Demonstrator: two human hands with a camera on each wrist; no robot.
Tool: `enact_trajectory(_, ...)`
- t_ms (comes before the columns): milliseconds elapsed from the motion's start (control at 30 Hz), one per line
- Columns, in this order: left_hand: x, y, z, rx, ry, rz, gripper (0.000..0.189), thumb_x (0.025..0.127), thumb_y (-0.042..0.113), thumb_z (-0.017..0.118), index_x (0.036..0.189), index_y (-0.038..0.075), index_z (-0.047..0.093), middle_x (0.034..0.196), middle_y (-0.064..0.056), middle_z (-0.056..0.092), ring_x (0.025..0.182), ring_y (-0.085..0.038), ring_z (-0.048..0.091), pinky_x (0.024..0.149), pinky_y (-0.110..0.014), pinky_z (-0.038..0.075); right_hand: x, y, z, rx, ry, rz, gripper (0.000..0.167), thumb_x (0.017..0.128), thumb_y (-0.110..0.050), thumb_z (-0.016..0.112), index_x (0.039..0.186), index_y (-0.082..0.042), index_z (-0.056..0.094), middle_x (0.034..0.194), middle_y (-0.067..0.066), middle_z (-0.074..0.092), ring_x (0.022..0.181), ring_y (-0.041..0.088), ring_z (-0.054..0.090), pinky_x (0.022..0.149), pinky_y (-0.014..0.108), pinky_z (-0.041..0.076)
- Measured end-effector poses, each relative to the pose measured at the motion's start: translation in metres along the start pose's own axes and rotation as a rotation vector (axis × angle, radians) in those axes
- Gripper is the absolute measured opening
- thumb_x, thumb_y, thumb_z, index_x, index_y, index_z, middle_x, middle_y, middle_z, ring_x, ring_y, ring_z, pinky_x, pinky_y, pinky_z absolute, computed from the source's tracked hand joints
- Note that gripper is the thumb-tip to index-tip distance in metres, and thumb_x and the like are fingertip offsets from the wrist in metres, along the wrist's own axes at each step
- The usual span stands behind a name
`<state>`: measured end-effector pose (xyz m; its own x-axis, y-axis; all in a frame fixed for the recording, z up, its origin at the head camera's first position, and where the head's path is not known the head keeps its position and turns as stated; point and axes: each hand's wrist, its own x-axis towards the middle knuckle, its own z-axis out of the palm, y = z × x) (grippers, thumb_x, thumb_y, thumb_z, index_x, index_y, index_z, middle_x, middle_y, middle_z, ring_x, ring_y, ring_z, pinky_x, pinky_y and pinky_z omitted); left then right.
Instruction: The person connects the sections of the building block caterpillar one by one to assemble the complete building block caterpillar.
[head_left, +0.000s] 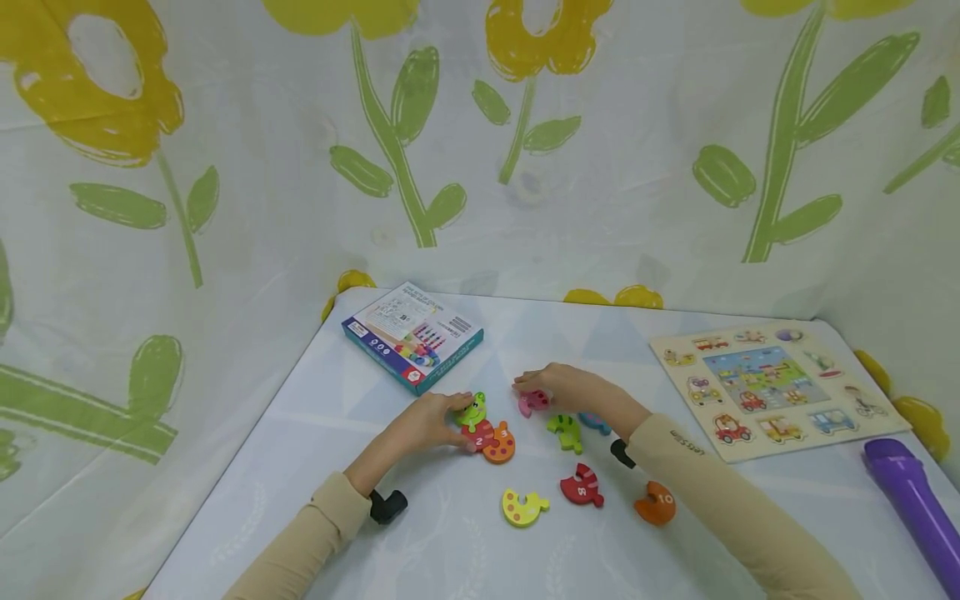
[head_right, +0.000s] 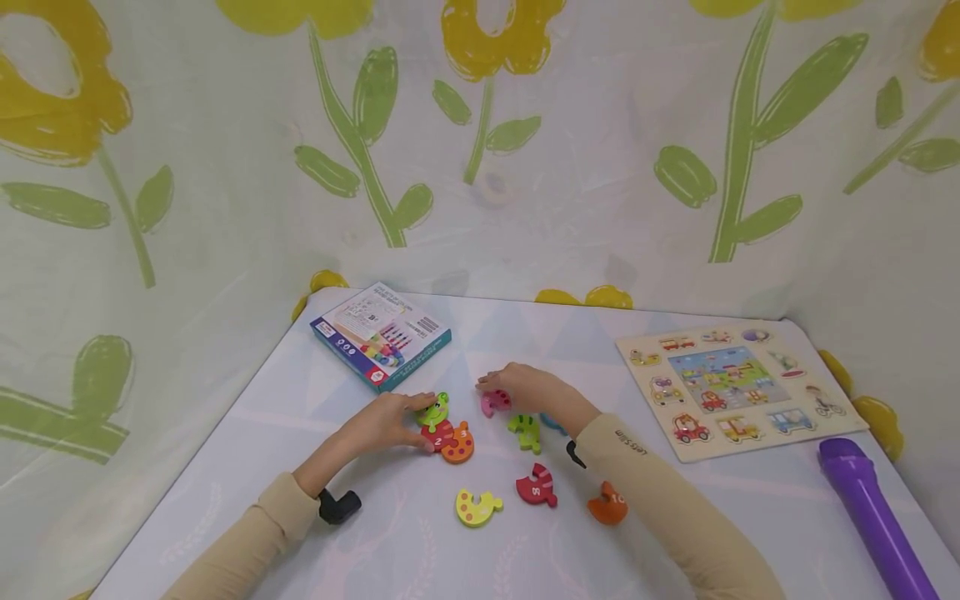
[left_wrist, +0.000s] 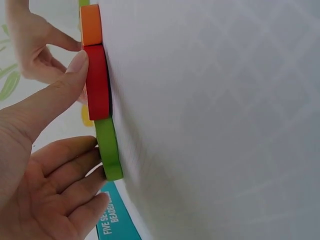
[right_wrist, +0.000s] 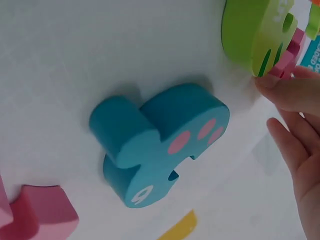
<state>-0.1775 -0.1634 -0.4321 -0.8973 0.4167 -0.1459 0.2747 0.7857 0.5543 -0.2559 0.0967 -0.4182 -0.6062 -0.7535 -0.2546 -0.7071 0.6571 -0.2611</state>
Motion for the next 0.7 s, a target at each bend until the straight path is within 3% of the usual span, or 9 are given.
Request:
enact_trajectory(333, 0.0006, -0.0005, 0.0003, -0.008, 0.008, -0.013, 0.080, 0.072, 0.037, 0.084, 0.139, 0.007, 0.052, 0.143, -0.008, 0.048, 0.136, -0.027, 0.040, 0.109, -0.042, 0.037, -0.0045, -0.0008, -0.0030, 0.052, -0.005, 0.015, 0.050, 0.081, -0.014, 0.079, 0.128, -0.012, 0.064, 0.131, 0.004, 0.061, 0.113, 0.022, 0.059, 0.090, 0.031, 0.053)
enact_trajectory(700, 0.0022, -0.0021, -0.0002, -0.022, -0.004, -0.031, 0.080, 0.072, 0.037, 0.084, 0.139, 0.009, 0.052, 0.144, -0.006, 0.048, 0.136, -0.027, 0.039, 0.109, -0.042, 0.036, -0.0063, -0.0012, 0.0000, 0.125, 0.035, 0.000, 0.049, 0.081, -0.016, 0.080, 0.127, -0.010, 0.065, 0.129, 0.006, 0.062, 0.118, 0.023, 0.058, 0.094, 0.034, 0.051)
